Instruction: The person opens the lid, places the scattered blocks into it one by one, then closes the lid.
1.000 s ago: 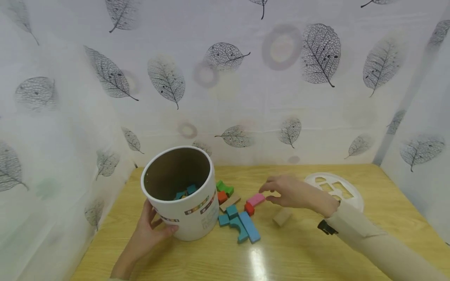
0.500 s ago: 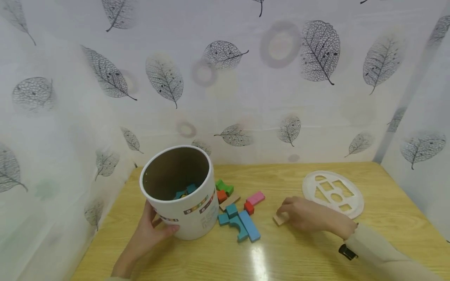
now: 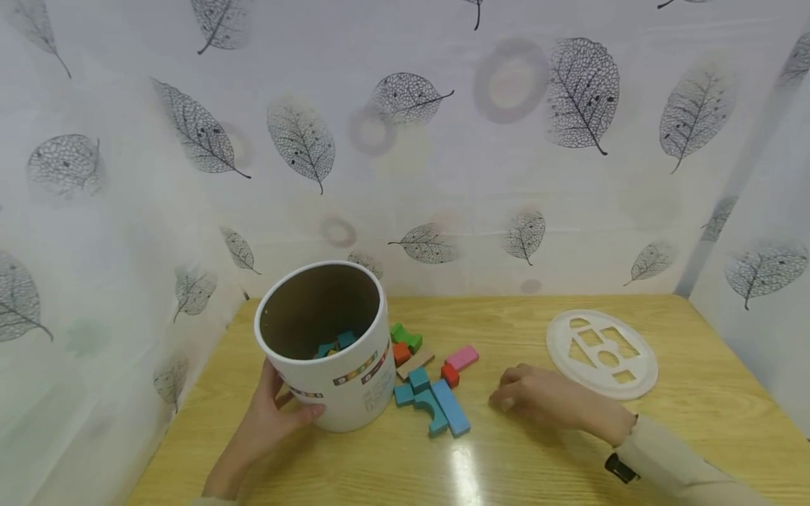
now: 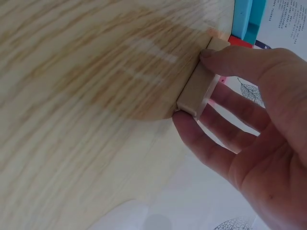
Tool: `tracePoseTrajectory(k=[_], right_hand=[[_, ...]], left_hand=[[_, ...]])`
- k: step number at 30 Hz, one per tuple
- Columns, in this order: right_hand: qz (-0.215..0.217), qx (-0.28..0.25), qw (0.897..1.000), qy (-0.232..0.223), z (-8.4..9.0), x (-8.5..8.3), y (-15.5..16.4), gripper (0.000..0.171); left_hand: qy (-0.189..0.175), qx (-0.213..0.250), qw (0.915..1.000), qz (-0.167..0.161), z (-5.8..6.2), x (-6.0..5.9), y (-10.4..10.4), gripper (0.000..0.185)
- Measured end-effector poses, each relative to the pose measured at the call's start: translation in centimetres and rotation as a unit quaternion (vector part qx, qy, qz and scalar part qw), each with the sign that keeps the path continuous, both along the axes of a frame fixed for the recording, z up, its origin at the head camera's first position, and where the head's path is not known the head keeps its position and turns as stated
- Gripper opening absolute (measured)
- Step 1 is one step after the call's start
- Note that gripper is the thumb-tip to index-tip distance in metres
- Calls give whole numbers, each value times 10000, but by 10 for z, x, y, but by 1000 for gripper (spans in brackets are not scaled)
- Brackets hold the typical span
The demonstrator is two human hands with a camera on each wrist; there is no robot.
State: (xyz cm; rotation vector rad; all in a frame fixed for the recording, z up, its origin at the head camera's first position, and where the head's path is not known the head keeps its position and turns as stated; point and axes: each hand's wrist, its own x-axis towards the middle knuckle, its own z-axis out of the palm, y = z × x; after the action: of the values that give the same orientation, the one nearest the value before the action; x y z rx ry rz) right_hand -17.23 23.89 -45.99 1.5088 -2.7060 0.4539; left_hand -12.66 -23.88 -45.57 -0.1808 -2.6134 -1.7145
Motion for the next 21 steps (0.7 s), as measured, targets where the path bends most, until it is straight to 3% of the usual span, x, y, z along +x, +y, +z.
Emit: tracePoseTrajectory(k=[6,11,21], right_hand=[[49,-231,9997,-25,0,0,-1,30],[126,-479,9985,226,4,-2,-2,28],[-58,-485,9984,297,14,-6,2,38]], left_hand=[[40,29,10000,-24,-1,0,-1,116],[-9,36,10000,-26,-1,0,-1,116],[134,66,9999,-59,-4,-1,-3,116]])
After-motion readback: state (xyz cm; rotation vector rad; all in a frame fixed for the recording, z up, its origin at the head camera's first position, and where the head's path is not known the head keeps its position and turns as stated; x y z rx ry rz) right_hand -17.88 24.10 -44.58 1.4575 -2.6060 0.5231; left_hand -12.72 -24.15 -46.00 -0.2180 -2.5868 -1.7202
